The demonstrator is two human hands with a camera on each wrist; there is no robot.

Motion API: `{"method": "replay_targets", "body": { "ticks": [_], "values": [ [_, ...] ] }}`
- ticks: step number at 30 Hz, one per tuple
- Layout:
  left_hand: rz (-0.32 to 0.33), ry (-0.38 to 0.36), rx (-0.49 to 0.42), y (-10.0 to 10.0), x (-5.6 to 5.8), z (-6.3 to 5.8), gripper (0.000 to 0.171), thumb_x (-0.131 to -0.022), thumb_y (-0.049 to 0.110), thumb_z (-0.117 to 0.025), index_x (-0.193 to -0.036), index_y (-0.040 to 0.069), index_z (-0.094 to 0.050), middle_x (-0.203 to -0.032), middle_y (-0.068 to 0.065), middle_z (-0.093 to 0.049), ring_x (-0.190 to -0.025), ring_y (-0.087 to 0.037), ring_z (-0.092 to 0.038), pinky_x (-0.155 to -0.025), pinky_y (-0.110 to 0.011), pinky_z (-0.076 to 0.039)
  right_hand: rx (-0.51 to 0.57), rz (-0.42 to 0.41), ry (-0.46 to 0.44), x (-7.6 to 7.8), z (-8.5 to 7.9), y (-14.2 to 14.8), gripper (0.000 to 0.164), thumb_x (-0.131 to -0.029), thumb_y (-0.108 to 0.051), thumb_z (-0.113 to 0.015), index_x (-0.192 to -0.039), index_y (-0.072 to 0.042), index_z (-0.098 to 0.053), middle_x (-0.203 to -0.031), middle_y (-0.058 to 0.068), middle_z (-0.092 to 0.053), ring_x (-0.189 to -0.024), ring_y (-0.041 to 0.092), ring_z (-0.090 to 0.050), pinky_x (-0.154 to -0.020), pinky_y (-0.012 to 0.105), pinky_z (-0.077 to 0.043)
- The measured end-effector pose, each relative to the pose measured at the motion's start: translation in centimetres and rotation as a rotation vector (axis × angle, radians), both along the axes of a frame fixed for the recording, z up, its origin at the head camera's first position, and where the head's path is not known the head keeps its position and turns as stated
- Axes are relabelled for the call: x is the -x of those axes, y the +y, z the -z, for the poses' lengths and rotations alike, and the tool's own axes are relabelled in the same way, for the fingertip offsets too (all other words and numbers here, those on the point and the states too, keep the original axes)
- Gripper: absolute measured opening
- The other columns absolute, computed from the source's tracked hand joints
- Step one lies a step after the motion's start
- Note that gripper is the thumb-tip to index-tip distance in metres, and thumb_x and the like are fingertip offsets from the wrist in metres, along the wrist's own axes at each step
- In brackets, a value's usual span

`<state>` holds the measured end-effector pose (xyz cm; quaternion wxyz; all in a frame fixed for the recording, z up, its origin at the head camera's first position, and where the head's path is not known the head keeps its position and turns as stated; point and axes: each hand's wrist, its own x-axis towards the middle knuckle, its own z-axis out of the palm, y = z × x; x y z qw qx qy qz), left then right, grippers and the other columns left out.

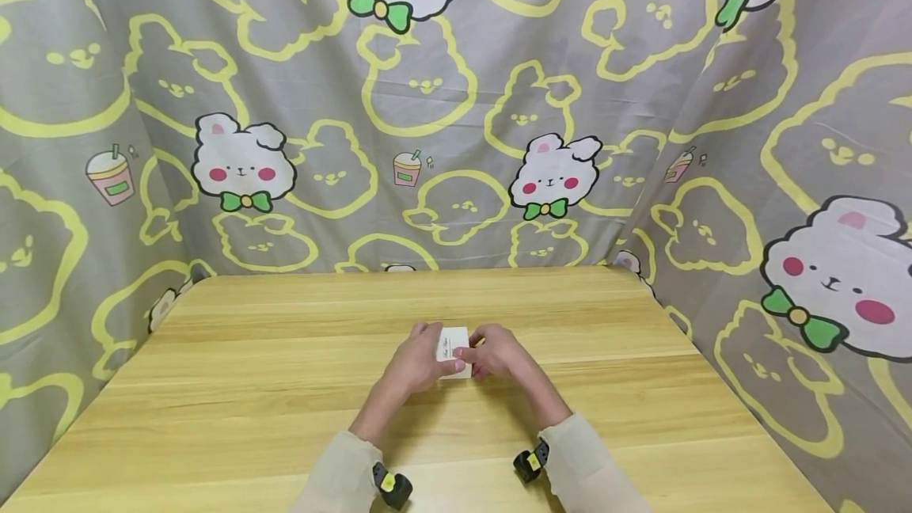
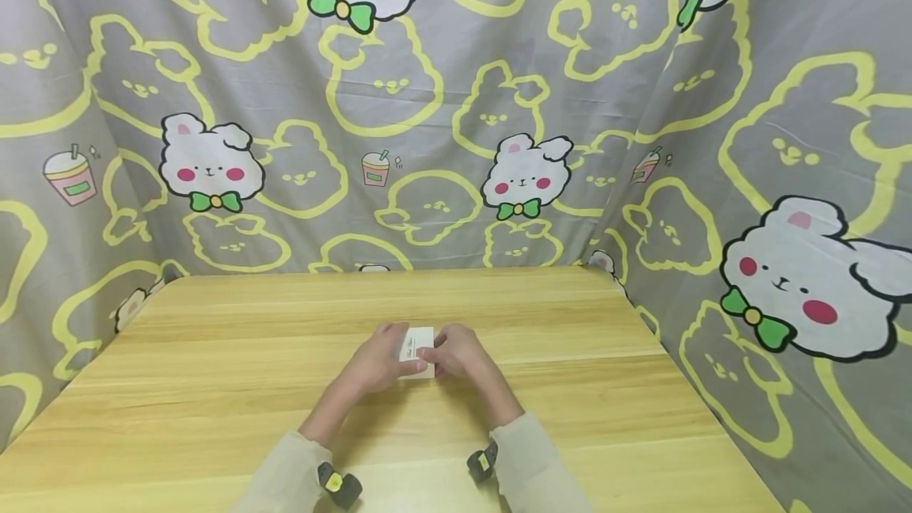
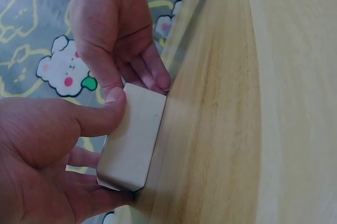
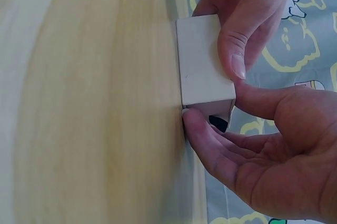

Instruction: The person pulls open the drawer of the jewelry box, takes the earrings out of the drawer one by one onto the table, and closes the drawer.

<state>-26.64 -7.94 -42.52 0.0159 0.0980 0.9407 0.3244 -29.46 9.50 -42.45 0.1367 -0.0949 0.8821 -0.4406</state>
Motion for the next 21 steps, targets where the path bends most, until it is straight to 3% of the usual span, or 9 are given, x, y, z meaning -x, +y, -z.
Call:
{"method": "replay_targets", "body": {
  "ticks": [8,15,21],
  "values": [
    [0.015,0.040,-0.010,-0.16,-0.09,0.18,0.079,-0.086,0.031,-0.082,-0.144,-0.009,-0.045,-0.130,-0.019,-0.057,-0.097,-0.026,-0.057,-0.092,-0.048,-0.050,0.013,0.002,-0.013,-0.06,0.09,-0.24,0.033,-0.094,-0.019,-0.074,-0.111,0.008,-0.066,-0.079,0.012,-0.070,-0.063,0.021,-0.071,-0.062,0.033,-0.059],
    [-0.007,0.016,-0.016,0.02,-0.16,0.06,0.086,-0.086,0.034,-0.082,-0.146,-0.011,-0.040,-0.142,-0.025,-0.049,-0.100,-0.029,-0.057,-0.095,-0.049,-0.050,0.007,0.013,-0.009,-0.10,0.13,-0.13,0.033,-0.095,-0.019,-0.073,-0.112,0.008,-0.066,-0.079,0.011,-0.070,-0.063,0.020,-0.070,-0.062,0.032,-0.059],
    [-0.024,0.011,-0.007,0.16,-0.05,0.13,0.087,-0.086,0.035,-0.083,-0.146,-0.010,-0.040,-0.141,-0.024,-0.049,-0.097,-0.027,-0.057,-0.091,-0.046,-0.050,0.032,0.010,-0.011,-0.09,0.11,-0.03,0.032,-0.095,-0.016,-0.073,-0.113,0.010,-0.064,-0.080,0.012,-0.070,-0.064,0.021,-0.070,-0.062,0.033,-0.060]
  ]
}}
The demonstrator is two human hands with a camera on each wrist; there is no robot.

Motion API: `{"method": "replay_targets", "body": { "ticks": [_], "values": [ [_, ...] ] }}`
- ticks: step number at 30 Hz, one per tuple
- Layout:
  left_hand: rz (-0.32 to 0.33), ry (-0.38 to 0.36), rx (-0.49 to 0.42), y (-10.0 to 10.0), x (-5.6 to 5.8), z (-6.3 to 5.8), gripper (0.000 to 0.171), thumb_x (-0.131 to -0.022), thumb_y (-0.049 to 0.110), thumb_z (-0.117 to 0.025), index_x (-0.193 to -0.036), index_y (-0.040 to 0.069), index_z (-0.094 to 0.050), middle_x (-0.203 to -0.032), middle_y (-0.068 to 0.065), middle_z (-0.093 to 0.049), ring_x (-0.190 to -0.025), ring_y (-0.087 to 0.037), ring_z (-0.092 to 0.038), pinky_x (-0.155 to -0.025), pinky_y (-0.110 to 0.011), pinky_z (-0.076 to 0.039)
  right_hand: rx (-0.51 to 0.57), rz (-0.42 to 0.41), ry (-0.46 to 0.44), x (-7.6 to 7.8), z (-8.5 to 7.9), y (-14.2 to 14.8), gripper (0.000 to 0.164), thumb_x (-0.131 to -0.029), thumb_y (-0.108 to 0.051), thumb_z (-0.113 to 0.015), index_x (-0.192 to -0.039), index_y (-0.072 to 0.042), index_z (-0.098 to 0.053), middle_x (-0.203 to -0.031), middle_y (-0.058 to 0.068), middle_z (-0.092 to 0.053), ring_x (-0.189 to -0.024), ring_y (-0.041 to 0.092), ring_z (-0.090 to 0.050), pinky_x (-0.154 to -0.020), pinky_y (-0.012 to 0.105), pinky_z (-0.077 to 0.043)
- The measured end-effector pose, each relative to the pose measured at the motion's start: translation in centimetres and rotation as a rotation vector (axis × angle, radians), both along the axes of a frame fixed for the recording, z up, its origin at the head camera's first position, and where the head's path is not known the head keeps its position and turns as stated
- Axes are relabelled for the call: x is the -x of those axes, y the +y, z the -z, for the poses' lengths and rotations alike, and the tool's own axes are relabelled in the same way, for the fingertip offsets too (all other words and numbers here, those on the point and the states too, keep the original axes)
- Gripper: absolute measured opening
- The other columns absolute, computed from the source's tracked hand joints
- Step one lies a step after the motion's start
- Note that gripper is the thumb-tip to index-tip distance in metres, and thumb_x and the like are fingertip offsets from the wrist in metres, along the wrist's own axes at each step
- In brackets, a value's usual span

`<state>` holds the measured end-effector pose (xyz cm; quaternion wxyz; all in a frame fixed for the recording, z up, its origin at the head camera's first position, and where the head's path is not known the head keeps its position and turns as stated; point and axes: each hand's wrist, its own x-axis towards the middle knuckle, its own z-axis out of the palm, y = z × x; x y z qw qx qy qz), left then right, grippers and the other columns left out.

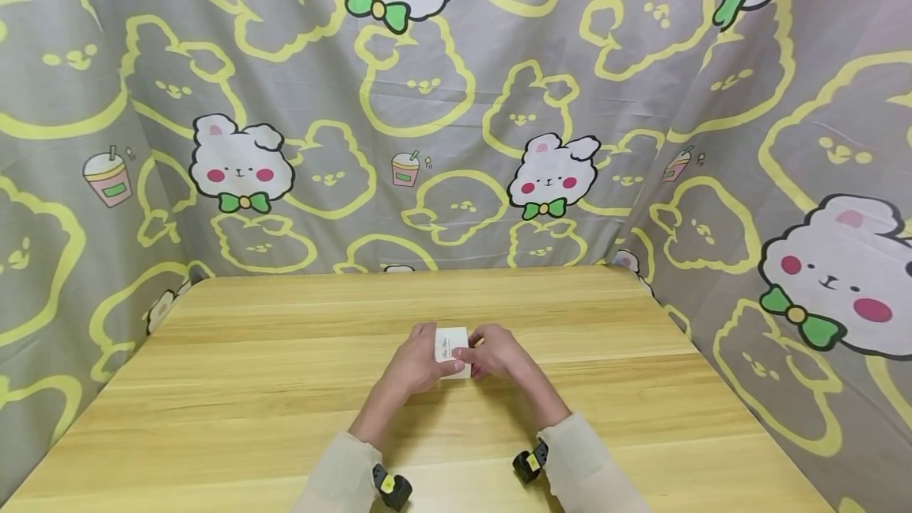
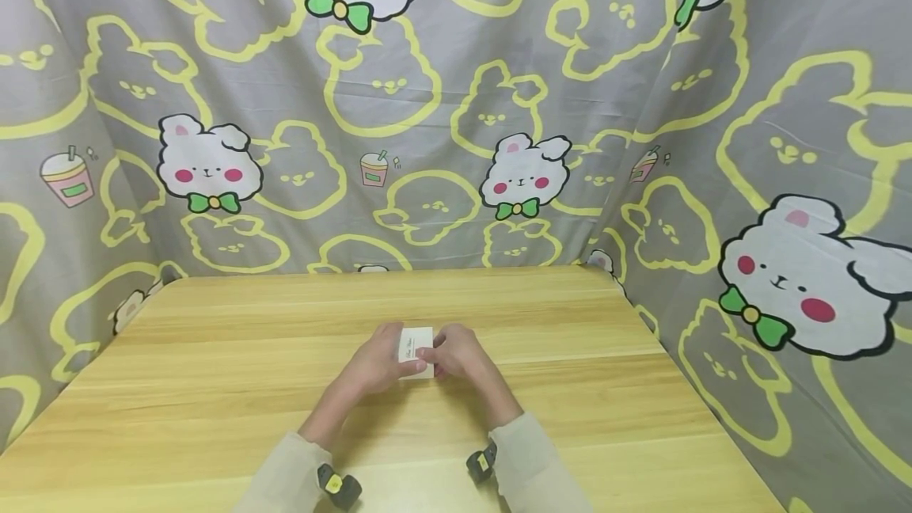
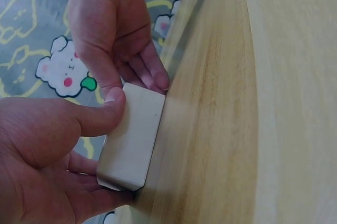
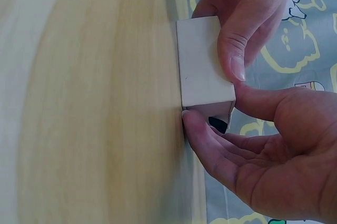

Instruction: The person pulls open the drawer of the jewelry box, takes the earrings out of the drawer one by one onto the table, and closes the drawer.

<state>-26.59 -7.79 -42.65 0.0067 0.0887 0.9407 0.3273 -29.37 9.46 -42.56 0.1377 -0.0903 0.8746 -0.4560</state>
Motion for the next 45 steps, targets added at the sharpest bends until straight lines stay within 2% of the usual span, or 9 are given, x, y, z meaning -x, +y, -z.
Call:
{"method": "replay_targets", "body": {
  "ticks": [12,22,31,37,45],
  "values": [
    [0.002,-0.002,-0.002,0.0,0.0,0.1,0.084,-0.085,0.035,-0.083,-0.143,-0.009,-0.043,-0.135,-0.021,-0.052,-0.096,-0.026,-0.056,-0.090,-0.045,-0.050,0.000,0.005,-0.011,0.1,0.1,0.0,0.033,-0.095,-0.018,-0.073,-0.113,0.009,-0.065,-0.082,0.012,-0.070,-0.065,0.021,-0.071,-0.063,0.033,-0.060],
    [0.009,-0.024,-0.018,-0.1,0.1,0.0,0.081,-0.084,0.035,-0.084,-0.141,-0.008,-0.045,-0.132,-0.019,-0.052,-0.093,-0.025,-0.055,-0.086,-0.043,-0.050,0.140,0.013,-0.130,0.5,0.5,0.7,0.041,-0.092,-0.018,-0.076,-0.117,0.010,-0.059,-0.083,0.015,-0.069,-0.069,0.021,-0.067,-0.066,0.033,-0.060],
    [-0.001,-0.026,-0.008,-0.1,0.1,0.0,0.083,-0.084,0.035,-0.084,-0.142,-0.008,-0.044,-0.132,-0.018,-0.052,-0.093,-0.025,-0.055,-0.086,-0.043,-0.050,0.172,-0.027,-0.156,1.0,1.0,1.0,0.043,-0.094,-0.024,-0.074,-0.119,0.007,-0.057,-0.089,0.014,-0.069,-0.073,0.020,-0.067,-0.068,0.033,-0.059],
    [0.001,-0.022,-0.005,-0.2,0.1,0.1,0.083,-0.085,0.035,-0.083,-0.144,-0.008,-0.042,-0.138,-0.020,-0.050,-0.092,-0.024,-0.055,-0.084,-0.041,-0.050,0.279,-0.072,-0.214,1.3,1.3,1.7,0.039,-0.098,-0.022,-0.069,-0.119,0.007,-0.054,-0.087,0.011,-0.065,-0.075,0.019,-0.063,-0.070,0.030,-0.057],
    [0.004,-0.020,-0.002,-0.1,0.1,0.1,0.085,-0.086,0.035,-0.082,-0.146,-0.009,-0.040,-0.144,-0.023,-0.047,-0.100,-0.027,-0.056,-0.094,-0.047,-0.049,0.419,-0.143,-0.287,1.8,1.9,2.8,0.033,-0.106,-0.014,-0.052,-0.127,0.012,-0.051,-0.096,0.012,-0.064,-0.083,0.019,-0.065,-0.079,0.030,-0.058]
  ]
}}
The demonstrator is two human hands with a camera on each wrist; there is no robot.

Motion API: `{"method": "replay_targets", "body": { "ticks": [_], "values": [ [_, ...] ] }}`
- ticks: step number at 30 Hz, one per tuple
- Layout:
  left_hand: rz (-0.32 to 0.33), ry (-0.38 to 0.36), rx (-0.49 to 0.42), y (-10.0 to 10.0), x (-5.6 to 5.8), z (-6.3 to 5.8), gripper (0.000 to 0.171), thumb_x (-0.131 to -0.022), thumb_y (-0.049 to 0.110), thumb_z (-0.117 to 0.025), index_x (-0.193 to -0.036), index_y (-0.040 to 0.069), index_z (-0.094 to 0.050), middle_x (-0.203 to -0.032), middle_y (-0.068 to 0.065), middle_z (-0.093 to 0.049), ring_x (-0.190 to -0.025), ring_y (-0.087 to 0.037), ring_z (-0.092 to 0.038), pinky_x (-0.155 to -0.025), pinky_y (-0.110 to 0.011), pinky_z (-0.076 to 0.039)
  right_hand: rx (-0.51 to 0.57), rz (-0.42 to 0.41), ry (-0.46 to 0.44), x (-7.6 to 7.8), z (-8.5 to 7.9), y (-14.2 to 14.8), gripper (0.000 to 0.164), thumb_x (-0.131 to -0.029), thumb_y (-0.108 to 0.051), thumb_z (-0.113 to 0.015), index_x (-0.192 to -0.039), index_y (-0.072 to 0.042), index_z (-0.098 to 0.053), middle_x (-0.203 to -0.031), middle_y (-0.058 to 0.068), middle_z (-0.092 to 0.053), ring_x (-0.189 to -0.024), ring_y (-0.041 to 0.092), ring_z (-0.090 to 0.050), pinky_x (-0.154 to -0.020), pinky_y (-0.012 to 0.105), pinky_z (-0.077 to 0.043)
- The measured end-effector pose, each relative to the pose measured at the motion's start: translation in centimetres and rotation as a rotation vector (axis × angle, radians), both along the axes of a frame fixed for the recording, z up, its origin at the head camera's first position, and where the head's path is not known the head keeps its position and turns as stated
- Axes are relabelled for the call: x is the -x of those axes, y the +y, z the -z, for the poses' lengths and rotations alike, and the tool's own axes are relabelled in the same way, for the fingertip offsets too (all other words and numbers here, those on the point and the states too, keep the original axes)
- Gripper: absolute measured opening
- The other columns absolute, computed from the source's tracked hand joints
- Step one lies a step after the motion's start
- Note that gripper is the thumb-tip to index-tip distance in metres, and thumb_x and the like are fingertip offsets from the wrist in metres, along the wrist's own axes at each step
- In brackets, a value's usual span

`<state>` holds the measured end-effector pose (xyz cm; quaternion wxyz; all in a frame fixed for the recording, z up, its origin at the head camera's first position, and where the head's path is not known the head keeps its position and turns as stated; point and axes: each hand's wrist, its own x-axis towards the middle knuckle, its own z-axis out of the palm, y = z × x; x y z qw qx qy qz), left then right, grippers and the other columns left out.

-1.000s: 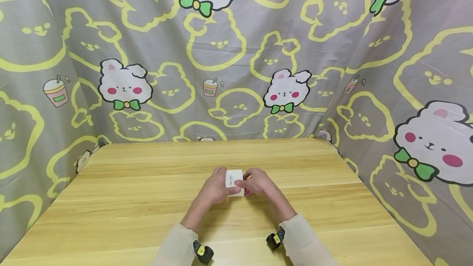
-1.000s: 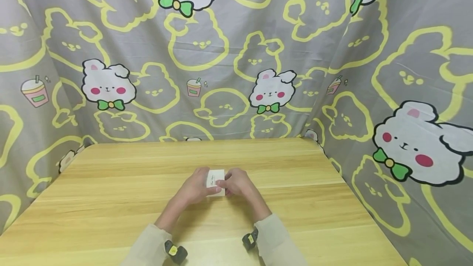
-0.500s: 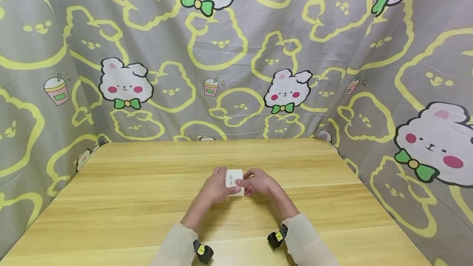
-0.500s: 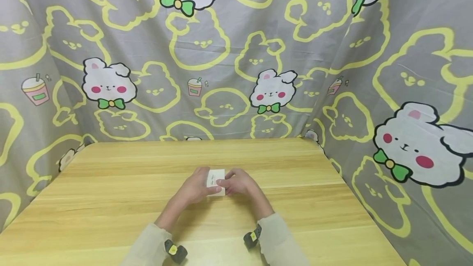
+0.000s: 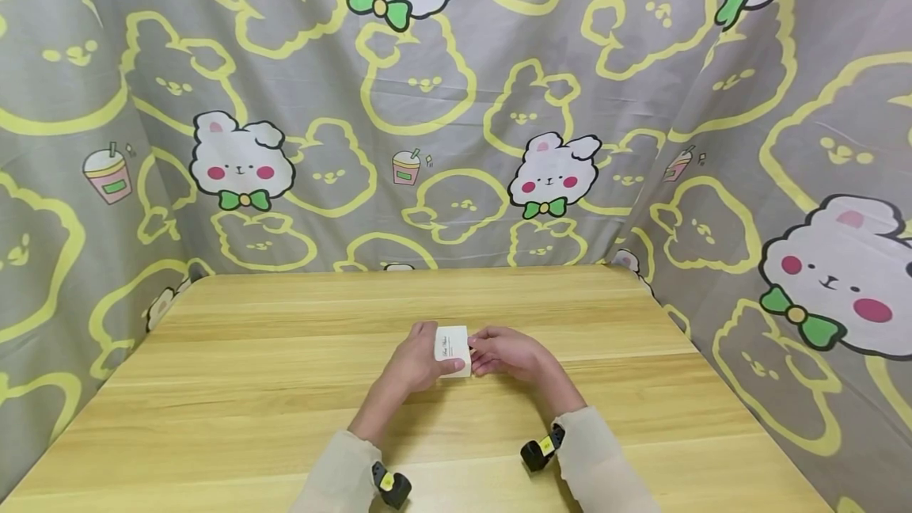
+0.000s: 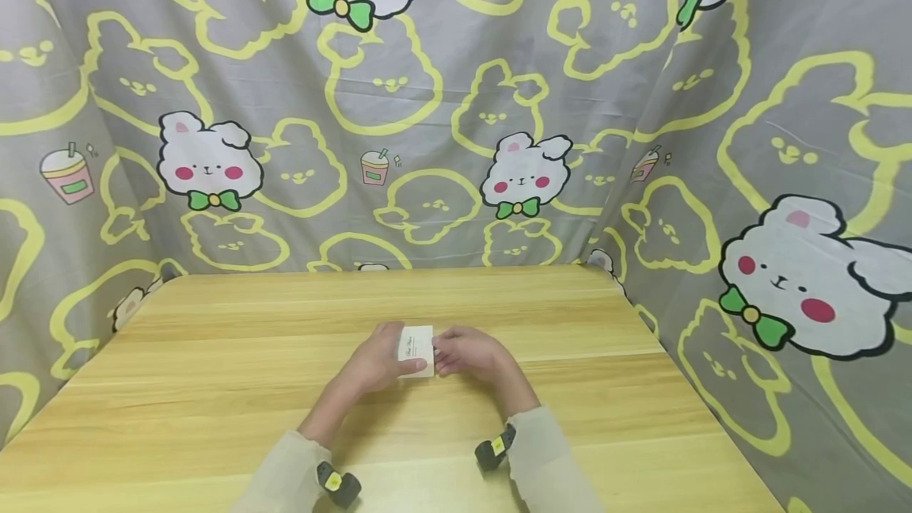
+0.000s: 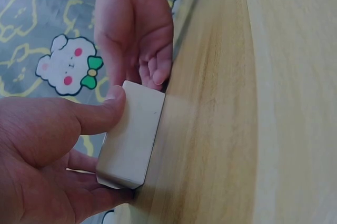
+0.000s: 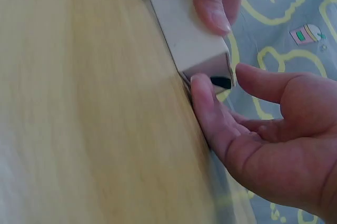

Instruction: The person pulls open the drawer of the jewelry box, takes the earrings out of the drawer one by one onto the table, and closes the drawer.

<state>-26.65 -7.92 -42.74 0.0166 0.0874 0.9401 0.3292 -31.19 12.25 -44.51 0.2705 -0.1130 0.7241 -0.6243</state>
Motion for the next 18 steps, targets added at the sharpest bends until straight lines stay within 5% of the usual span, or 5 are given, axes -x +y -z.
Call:
{"method": "replay_targets", "body": {
  "ticks": [18],
  "values": [
    [-0.009,0.000,-0.005,0.10,-0.06,-0.06,0.087,-0.087,0.035,-0.082,-0.148,-0.008,-0.038,-0.144,-0.023,-0.047,-0.103,-0.030,-0.057,-0.097,-0.048,-0.048,0.094,0.033,-0.030,0.48,0.92,0.36,0.016,-0.099,0.003,-0.055,-0.112,0.012,-0.056,-0.093,0.011,-0.066,-0.080,0.015,-0.067,-0.077,0.026,-0.058]
  ]
}}
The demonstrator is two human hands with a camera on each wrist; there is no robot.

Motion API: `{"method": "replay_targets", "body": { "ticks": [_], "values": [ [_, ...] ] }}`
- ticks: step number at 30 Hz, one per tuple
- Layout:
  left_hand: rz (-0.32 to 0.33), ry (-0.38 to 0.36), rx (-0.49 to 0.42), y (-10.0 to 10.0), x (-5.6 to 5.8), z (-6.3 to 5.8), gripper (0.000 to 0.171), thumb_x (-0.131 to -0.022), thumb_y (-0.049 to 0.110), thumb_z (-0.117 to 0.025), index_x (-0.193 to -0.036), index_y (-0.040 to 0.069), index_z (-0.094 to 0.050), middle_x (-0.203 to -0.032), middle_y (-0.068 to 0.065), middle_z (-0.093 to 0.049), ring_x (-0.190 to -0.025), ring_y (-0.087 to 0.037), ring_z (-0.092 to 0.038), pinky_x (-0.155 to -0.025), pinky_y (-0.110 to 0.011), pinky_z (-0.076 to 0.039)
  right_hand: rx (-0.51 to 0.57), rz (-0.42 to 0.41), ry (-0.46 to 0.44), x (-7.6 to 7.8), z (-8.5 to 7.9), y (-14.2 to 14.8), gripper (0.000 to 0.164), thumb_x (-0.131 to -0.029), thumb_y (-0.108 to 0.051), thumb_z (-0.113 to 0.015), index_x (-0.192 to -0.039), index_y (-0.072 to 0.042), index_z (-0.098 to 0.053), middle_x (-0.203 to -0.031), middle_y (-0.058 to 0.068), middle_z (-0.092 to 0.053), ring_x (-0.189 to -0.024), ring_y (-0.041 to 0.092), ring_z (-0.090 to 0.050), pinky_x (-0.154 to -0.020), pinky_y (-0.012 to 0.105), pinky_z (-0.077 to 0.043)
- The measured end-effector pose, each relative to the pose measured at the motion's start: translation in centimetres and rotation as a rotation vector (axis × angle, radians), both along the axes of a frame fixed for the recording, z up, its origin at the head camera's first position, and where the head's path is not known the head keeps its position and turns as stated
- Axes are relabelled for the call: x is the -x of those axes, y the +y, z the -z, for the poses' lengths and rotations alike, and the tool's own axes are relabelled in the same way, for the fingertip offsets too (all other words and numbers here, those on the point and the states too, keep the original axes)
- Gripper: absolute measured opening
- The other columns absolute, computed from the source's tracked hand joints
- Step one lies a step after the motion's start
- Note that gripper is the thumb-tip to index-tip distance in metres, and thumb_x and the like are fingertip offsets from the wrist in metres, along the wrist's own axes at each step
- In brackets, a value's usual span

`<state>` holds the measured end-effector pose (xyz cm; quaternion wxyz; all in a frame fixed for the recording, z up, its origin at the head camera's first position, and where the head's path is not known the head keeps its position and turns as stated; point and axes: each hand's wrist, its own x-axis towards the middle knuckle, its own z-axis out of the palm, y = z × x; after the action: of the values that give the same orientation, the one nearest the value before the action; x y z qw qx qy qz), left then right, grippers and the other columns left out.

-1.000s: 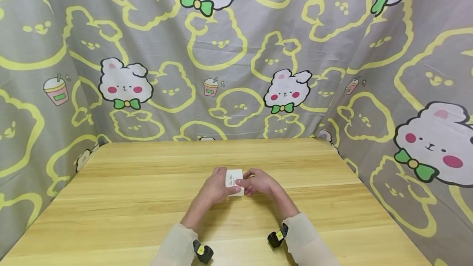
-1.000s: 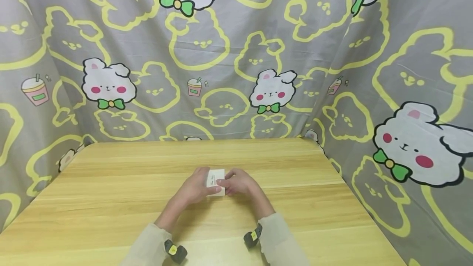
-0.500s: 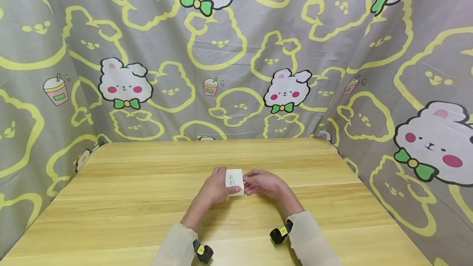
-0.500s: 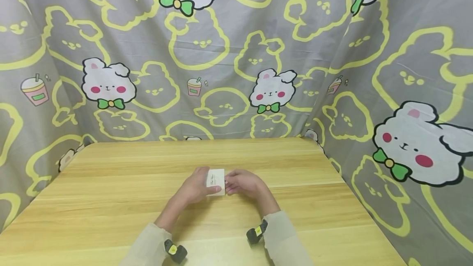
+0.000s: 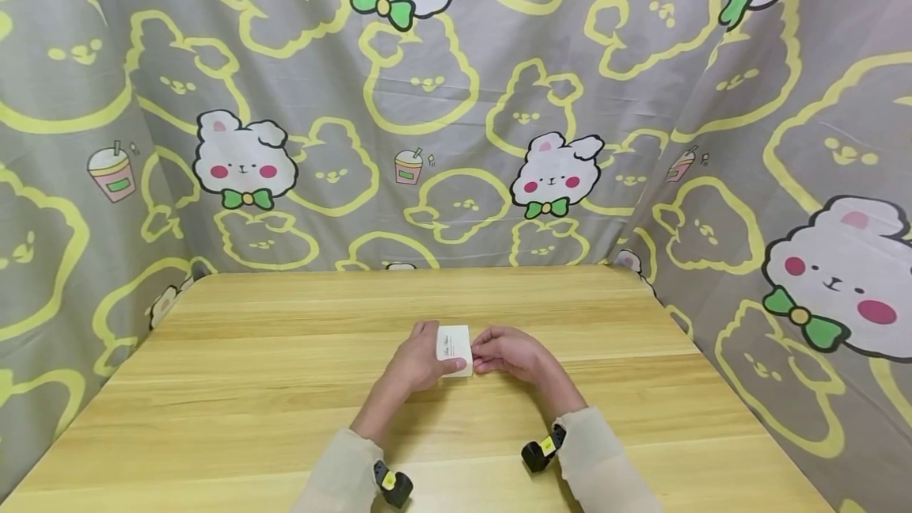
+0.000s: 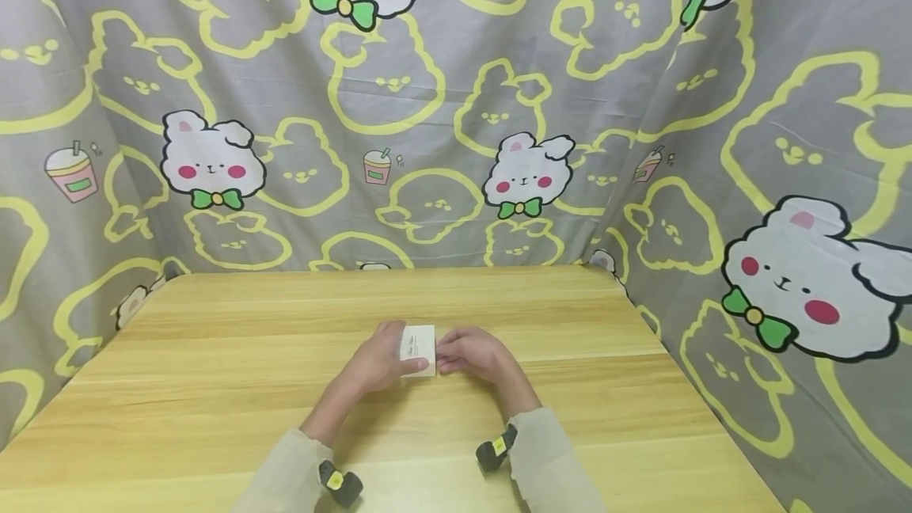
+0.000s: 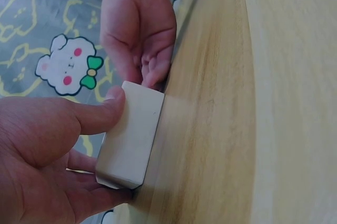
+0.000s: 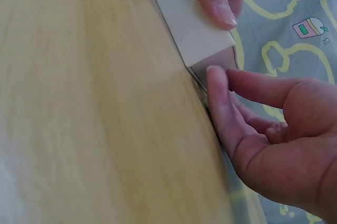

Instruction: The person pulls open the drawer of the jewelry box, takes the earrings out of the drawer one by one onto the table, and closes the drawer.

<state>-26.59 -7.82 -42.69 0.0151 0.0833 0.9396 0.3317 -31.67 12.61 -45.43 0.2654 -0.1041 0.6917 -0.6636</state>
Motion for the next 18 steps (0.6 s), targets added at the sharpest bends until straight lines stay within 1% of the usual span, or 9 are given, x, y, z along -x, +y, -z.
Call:
{"method": "replay_targets", "body": {
  "ticks": [5,11,18],
  "values": [
    [-0.004,-0.001,0.005,-0.05,0.12,0.19,0.088,-0.086,0.036,-0.082,-0.148,-0.007,-0.038,-0.145,-0.022,-0.046,-0.103,-0.030,-0.057,-0.097,-0.048,-0.048,0.033,0.026,-0.008,0.11,0.30,0.11,0.010,-0.097,0.004,-0.056,-0.106,0.009,-0.058,-0.088,0.008,-0.066,-0.075,0.013,-0.066,-0.072,0.024,-0.058],
    [-0.003,-0.001,0.001,-0.09,0.09,0.08,0.088,-0.086,0.036,-0.082,-0.148,-0.008,-0.037,-0.145,-0.022,-0.046,-0.104,-0.029,-0.057,-0.098,-0.048,-0.048,0.050,0.060,-0.005,0.18,0.38,0.05,0.005,-0.096,0.005,-0.058,-0.100,0.006,-0.061,-0.084,0.008,-0.067,-0.072,0.012,-0.066,-0.070,0.023,-0.058],
    [-0.002,-0.016,-0.004,-0.02,-0.01,0.05,0.088,-0.087,0.036,-0.081,-0.149,-0.008,-0.036,-0.146,-0.022,-0.045,-0.102,-0.029,-0.057,-0.097,-0.047,-0.049,0.035,0.096,-0.008,0.03,0.38,-0.04,0.007,-0.095,0.006,-0.059,-0.102,0.008,-0.061,-0.083,0.008,-0.067,-0.071,0.012,-0.067,-0.070,0.023,-0.058]
  ]
}}
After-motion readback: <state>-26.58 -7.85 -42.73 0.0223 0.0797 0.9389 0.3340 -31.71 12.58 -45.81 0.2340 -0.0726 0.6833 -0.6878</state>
